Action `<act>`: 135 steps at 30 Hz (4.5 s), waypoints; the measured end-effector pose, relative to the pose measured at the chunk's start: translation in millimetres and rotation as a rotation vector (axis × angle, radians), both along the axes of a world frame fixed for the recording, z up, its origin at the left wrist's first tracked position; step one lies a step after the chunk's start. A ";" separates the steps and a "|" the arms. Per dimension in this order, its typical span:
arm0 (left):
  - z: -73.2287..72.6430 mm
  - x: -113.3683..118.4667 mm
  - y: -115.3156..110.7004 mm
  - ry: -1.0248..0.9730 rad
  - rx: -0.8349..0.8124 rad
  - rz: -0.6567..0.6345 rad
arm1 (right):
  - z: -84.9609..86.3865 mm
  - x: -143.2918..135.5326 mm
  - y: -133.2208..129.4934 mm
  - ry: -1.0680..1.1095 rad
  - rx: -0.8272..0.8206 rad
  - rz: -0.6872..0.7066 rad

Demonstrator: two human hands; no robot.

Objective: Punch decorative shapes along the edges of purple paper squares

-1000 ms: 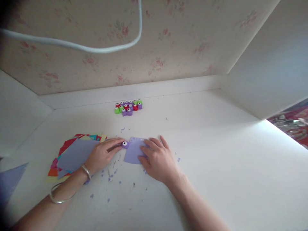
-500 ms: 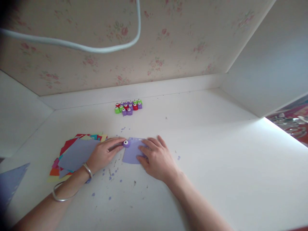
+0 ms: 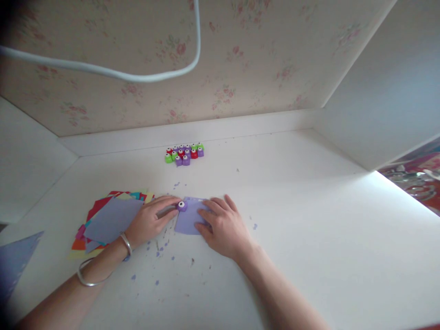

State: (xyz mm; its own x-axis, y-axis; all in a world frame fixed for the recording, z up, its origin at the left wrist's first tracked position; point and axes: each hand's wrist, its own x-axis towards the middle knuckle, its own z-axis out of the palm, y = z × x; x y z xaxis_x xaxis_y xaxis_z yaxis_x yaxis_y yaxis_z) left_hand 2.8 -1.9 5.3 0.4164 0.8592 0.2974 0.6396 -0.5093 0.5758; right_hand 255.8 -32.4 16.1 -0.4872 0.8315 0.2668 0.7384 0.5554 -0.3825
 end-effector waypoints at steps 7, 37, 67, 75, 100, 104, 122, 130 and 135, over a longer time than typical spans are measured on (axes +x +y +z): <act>18.6 5.0 -1.1 -0.122 -0.046 0.082 | 0.5 0.3 0.1 -0.011 -0.013 0.008; 15.6 11.0 10.6 -0.113 -0.279 0.125 | 1.6 0.7 0.0 0.006 -0.031 0.004; 13.2 9.8 15.4 -0.105 -0.295 0.111 | 4.0 1.8 -0.2 0.026 -0.042 0.008; 13.9 12.5 15.0 -0.094 -0.287 0.094 | 4.6 1.0 -0.4 0.019 -0.045 0.012; 27.4 20.1 38.9 0.051 -0.612 0.056 | 4.7 0.4 -0.8 0.026 -0.038 0.001; 28.6 24.7 48.5 0.137 -0.637 0.061 | 4.5 -1.5 -1.6 0.027 -0.033 -0.014; 37.2 26.4 48.8 0.203 -0.578 0.046 | 4.4 -3.2 -2.7 0.017 -0.008 -0.008; 39.8 9.8 23.9 0.102 -0.455 0.020 | 5.0 -2.9 -3.7 0.006 -0.003 -0.004; 34.5 4.9 4.5 0.025 -0.371 0.069 | 6.0 -3.1 -4.1 0.013 0.015 0.009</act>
State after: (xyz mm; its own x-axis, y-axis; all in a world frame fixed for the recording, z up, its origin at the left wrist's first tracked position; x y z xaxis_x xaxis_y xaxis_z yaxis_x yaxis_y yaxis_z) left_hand 7.7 2.6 39.8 0.3569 0.9328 -0.0494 0.6816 -0.2239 0.6966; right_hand 252.7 -36.5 22.0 -0.4908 0.8233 0.2852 0.7288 0.5673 -0.3834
